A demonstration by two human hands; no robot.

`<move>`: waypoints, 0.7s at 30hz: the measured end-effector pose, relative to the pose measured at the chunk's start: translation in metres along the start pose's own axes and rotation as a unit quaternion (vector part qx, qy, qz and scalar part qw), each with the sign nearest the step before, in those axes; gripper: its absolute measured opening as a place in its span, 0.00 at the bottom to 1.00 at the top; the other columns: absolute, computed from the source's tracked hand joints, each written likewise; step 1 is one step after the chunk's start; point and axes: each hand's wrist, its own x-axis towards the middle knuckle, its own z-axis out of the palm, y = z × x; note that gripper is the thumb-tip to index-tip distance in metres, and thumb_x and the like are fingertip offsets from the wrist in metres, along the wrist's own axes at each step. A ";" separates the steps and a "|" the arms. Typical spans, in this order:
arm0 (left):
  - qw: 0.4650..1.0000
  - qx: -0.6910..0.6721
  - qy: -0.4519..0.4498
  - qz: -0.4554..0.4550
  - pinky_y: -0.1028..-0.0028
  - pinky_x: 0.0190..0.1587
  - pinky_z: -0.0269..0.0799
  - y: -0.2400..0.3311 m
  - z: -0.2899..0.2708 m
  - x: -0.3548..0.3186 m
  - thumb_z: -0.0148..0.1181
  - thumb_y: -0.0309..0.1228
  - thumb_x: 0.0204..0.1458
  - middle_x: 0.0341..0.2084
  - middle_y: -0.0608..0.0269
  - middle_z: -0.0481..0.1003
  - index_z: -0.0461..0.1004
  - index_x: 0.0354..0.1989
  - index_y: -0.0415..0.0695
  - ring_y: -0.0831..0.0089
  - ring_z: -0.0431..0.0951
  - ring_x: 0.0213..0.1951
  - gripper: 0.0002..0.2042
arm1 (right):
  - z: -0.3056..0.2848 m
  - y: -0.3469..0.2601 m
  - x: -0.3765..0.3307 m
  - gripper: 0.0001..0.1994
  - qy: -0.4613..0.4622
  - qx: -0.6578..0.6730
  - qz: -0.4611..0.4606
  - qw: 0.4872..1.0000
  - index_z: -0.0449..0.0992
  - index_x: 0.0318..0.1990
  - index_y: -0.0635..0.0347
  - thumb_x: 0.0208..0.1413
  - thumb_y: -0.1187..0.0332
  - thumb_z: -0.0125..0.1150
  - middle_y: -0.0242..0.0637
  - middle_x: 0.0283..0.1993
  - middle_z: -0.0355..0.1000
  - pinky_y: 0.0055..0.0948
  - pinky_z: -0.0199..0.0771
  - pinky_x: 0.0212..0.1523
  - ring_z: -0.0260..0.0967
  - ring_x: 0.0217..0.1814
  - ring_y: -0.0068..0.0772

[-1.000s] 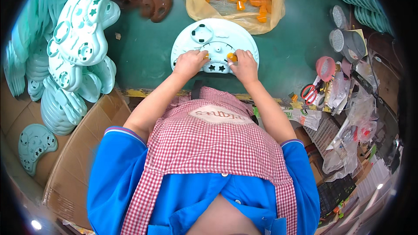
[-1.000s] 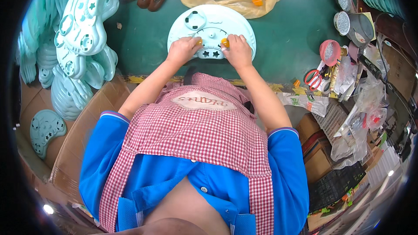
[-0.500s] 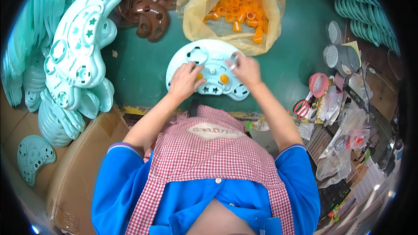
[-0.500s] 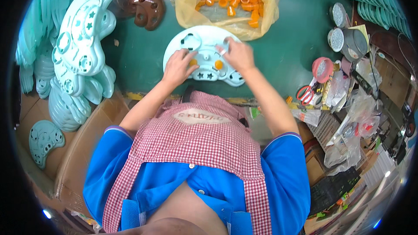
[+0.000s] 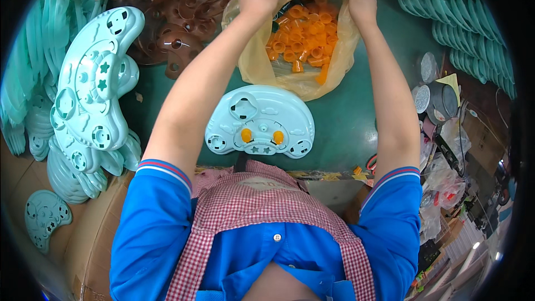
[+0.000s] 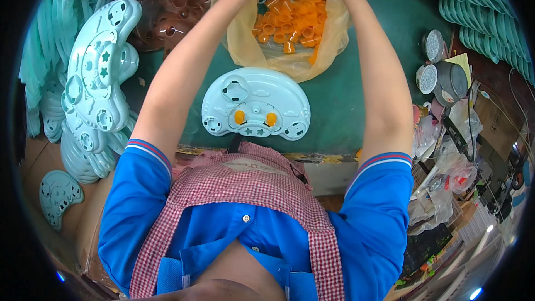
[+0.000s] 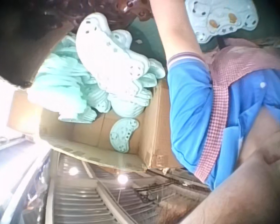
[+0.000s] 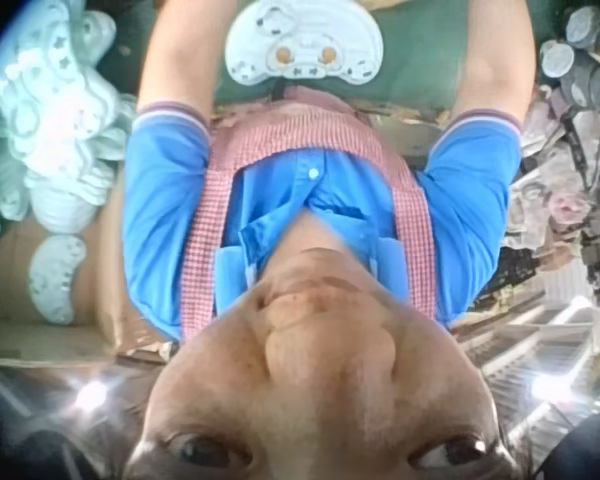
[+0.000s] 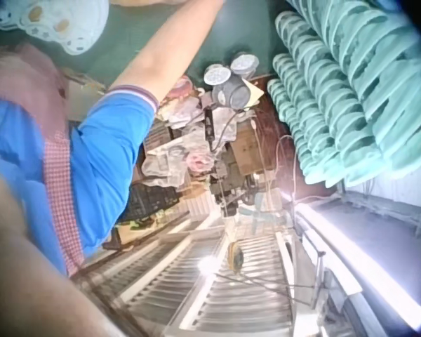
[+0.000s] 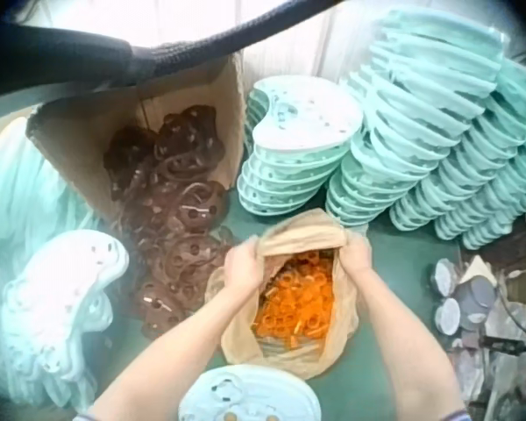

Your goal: The person assembles light blue plastic trays by inserting orange and brown plastic pieces into designated slots. They repeatedly pick trays from a stack, insert the pieces, and place the completed trays aside. The person also moves a cardboard box labeled 'SPEAKER' to clear the workspace.

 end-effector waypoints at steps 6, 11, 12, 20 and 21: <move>0.990 -0.131 -0.041 -0.024 0.64 0.45 0.71 0.046 -0.069 -0.008 0.48 0.21 0.46 0.34 0.45 0.77 0.71 0.39 0.36 0.51 0.77 0.43 0.11 | -0.024 -0.020 -0.025 0.21 -0.134 0.366 0.093 0.916 0.73 0.54 0.65 0.49 0.77 0.52 0.42 0.47 0.75 0.27 0.70 0.48 0.72 0.46 0.32; 0.992 0.086 0.038 0.085 0.62 0.53 0.66 0.022 -0.062 -0.022 0.51 0.24 0.47 0.43 0.49 0.74 0.70 0.44 0.40 0.50 0.72 0.49 0.13 | -0.011 -0.039 -0.043 0.25 0.057 0.007 -0.108 0.992 0.70 0.57 0.57 0.49 0.65 0.63 0.46 0.47 0.74 0.32 0.69 0.50 0.71 0.45 0.41; 0.970 0.141 0.033 0.197 0.61 0.55 0.65 0.010 -0.068 -0.030 0.52 0.26 0.49 0.46 0.54 0.74 0.72 0.46 0.45 0.54 0.72 0.51 0.14 | -0.016 -0.084 -0.068 0.26 0.143 -0.067 -0.156 0.975 0.70 0.57 0.56 0.48 0.64 0.65 0.46 0.47 0.73 0.32 0.68 0.50 0.70 0.45 0.41; 0.931 0.202 -0.101 0.287 0.60 0.60 0.61 -0.015 -0.117 -0.109 0.59 0.29 0.50 0.53 0.63 0.71 0.76 0.48 0.51 0.60 0.68 0.57 0.15 | 0.021 -0.094 -0.168 0.09 -0.154 -0.003 -0.196 0.968 0.78 0.38 0.53 0.52 0.62 0.61 0.34 0.37 0.75 0.38 0.74 0.38 0.73 0.39 0.40; 0.938 0.185 -0.083 0.279 0.61 0.58 0.63 -0.012 -0.133 -0.119 0.60 0.29 0.50 0.52 0.62 0.72 0.76 0.48 0.50 0.60 0.70 0.55 0.15 | 0.023 -0.101 -0.175 0.10 -0.161 -0.041 -0.206 0.964 0.77 0.36 0.54 0.53 0.60 0.60 0.35 0.36 0.75 0.39 0.74 0.37 0.73 0.37 0.41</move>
